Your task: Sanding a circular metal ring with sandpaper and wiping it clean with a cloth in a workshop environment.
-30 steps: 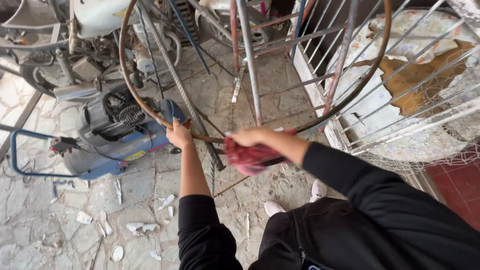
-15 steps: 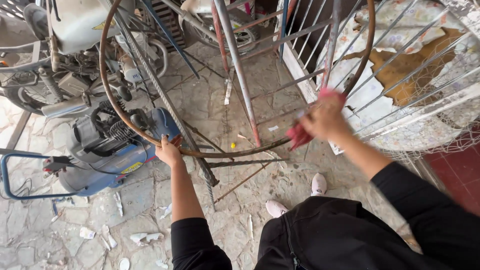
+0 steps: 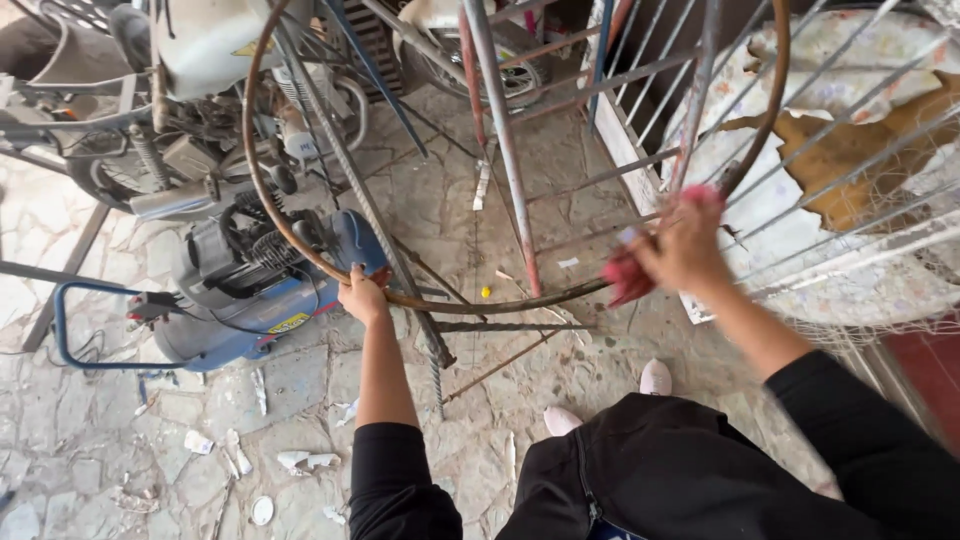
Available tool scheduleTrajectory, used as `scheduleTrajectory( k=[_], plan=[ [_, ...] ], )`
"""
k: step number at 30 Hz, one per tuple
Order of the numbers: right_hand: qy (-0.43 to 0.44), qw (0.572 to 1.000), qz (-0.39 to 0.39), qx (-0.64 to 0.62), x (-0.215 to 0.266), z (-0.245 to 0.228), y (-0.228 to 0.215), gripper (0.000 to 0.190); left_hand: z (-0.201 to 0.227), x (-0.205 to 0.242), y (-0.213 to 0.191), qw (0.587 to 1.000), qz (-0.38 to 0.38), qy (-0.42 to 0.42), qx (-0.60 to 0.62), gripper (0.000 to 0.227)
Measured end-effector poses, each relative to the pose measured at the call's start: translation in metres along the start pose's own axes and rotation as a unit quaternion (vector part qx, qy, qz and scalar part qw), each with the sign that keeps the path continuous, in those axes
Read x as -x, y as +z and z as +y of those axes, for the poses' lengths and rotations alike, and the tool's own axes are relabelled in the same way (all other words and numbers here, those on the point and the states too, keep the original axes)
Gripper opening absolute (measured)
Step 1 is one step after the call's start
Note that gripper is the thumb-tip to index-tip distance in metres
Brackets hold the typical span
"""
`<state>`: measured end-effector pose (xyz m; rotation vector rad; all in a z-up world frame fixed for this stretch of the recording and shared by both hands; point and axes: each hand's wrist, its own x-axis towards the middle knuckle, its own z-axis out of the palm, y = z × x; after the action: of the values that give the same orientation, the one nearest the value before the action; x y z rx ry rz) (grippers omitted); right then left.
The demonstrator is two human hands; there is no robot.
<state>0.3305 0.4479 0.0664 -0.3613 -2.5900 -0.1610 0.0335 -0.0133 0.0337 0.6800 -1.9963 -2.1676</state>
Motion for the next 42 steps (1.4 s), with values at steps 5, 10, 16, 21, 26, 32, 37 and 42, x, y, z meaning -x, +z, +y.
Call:
scheduleTrajectory(
  k=[5, 10, 16, 21, 26, 32, 37, 42],
  plan=[
    [0.089, 0.985, -0.109, 0.097, -0.01, -0.02, -0.012, 0.068, 0.007, 0.009, -0.006, 1.0, 0.001, -0.011, 0.015, 0.018],
    [0.039, 0.98, -0.169, -0.097, -0.032, -0.225, -0.109, 0.046, 0.002, -0.001, -0.002, 1.0, 0.028, -0.004, -0.005, 0.017],
    [-0.045, 0.919, -0.293, -0.258, -0.061, -0.332, -0.059, 0.051, -0.008, -0.007, -0.004, 0.952, 0.096, 0.047, -0.287, 0.039],
    [-0.048, 0.916, -0.292, -0.271, -0.064, -0.327, -0.071, 0.06, 0.003, 0.001, -0.004, 0.949, 0.075, 0.064, -0.301, 0.04],
    [-0.021, 0.918, -0.305, -0.253, -0.059, -0.292, -0.1, 0.066, 0.005, 0.004, -0.005, 0.944, 0.07, 0.061, -0.317, 0.044],
    [-0.086, 0.961, -0.248, -0.086, -0.019, -0.152, -0.078, 0.047, -0.016, -0.018, 0.003, 0.948, 0.06, 0.066, -0.306, 0.045],
    [-0.344, 0.92, -0.042, -0.186, -0.049, -0.012, -0.059, 0.074, 0.044, 0.028, 0.003, 0.972, 0.023, -0.045, -0.23, 0.049],
    [-0.259, 0.965, -0.027, -0.025, -0.029, 0.062, -0.034, 0.056, 0.037, 0.035, 0.008, 0.971, 0.028, -0.034, -0.236, 0.052]
  ],
)
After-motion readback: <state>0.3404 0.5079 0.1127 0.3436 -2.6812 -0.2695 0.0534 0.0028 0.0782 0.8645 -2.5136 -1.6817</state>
